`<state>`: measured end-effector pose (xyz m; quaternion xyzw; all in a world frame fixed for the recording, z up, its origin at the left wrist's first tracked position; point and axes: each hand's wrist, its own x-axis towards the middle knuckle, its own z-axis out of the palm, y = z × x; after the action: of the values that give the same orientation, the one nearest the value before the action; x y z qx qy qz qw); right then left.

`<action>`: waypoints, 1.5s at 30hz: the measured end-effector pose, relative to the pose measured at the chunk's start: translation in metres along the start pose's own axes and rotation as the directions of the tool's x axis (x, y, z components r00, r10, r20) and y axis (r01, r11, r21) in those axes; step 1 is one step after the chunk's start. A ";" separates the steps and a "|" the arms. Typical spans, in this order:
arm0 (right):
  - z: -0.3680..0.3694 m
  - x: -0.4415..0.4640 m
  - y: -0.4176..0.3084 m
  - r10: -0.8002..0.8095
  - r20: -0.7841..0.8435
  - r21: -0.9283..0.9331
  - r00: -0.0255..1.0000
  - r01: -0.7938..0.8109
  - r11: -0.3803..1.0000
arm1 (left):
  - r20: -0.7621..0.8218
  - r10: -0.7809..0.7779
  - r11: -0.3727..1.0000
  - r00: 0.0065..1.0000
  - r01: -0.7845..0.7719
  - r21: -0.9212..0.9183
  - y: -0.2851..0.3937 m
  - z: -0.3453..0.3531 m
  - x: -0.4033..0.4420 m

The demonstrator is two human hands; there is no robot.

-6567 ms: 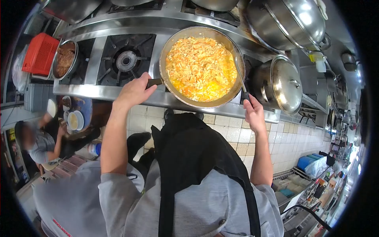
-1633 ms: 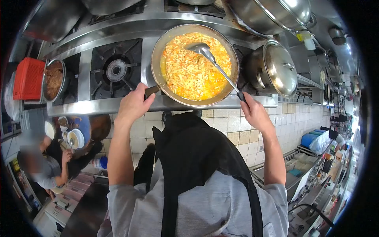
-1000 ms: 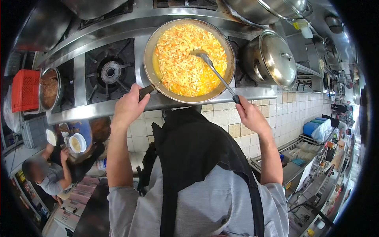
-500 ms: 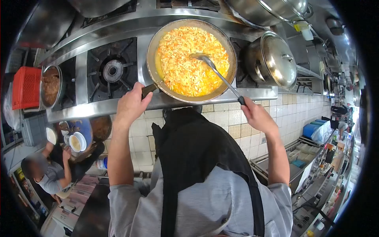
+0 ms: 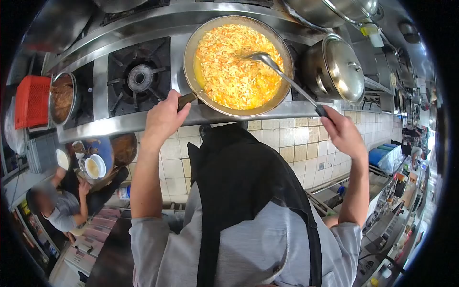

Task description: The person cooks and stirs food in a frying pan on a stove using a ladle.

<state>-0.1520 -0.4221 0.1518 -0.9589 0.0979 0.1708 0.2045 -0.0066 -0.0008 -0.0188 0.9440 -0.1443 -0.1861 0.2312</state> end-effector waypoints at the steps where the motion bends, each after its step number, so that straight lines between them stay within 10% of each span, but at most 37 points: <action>1: -0.008 -0.015 -0.002 0.045 -0.003 0.004 0.999 -0.045 0.999 | 0.010 -0.004 1.000 1.000 0.004 -0.004 0.001 -0.001 0.000; 7: -0.016 -0.074 0.004 0.223 0.059 0.055 0.973 -0.226 0.972 | 0.034 0.001 1.000 0.999 0.000 -0.012 0.007 -0.003 0.000; 19: 0.075 -0.023 0.020 0.003 -0.061 0.044 0.998 0.000 0.999 | 0.062 0.137 0.985 0.989 -0.129 -0.117 -0.006 -0.008 0.007; 27: 0.074 -0.059 0.024 0.158 0.082 0.151 0.984 -0.169 0.974 | 0.110 0.103 0.991 0.988 -0.094 -0.092 -0.006 -0.015 0.008; 45: 0.050 -0.074 0.012 0.060 -0.135 0.289 0.989 -0.019 0.957 | 0.013 0.054 0.999 0.998 -0.054 0.001 -0.003 -0.004 0.003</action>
<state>-0.2379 -0.4027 0.1316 -0.9266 0.1552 0.0901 0.3306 -0.0021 0.0022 -0.0175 0.9387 -0.1712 -0.1859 0.2345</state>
